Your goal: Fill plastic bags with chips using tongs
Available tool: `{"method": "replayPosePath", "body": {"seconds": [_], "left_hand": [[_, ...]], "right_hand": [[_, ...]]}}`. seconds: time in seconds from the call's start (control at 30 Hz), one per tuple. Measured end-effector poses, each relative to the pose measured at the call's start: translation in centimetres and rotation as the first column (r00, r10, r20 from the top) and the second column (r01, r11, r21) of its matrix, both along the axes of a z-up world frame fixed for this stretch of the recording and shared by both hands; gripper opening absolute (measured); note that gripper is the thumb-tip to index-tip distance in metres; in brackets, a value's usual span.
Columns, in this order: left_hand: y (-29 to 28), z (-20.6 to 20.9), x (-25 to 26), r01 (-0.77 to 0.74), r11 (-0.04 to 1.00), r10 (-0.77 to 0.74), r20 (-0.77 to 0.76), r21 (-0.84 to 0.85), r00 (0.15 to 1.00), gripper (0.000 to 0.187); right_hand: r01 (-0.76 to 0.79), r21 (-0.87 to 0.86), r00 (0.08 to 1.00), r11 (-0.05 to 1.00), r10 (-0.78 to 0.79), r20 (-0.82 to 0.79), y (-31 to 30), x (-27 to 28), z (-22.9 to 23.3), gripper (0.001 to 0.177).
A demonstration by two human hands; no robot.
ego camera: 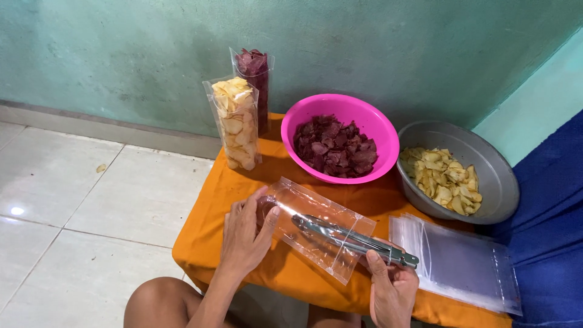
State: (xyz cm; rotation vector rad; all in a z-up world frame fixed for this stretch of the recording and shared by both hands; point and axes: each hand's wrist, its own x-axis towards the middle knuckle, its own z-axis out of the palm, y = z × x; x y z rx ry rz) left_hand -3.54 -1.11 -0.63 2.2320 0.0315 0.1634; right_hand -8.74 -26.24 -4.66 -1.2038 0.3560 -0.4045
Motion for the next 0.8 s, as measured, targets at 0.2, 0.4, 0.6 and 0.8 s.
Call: {"method": "replayPosePath", "body": {"seconds": [0.2,0.4,0.6,0.8], "left_hand": [[0.8,0.2,4.2,-0.024,0.939,-0.016,-0.112,-0.343,0.994,0.060],[-0.4,1.8,6.2,0.110,0.764,-0.164,-0.026,-0.636,0.986,0.046],[-0.6,-0.1,7.7,0.105,0.650,-0.138,0.019,-0.753,0.990,0.039],[-0.8,-1.3,7.9,0.180,0.679,-0.200,0.056,-0.712,0.978,0.048]], "right_hand": [[-0.107,0.127,0.952,0.986,0.065,0.299,-1.7,1.3,-3.4,0.021],[-0.061,-0.120,0.993,0.991,0.073,0.095,0.1,1.3,4.2,0.031],[-0.094,-0.541,0.904,0.836,0.299,0.306,-2.0,2.3,5.2,0.032],[-0.245,-0.444,0.955,0.862,0.293,0.041,0.3,3.1,6.1,0.039]]}}
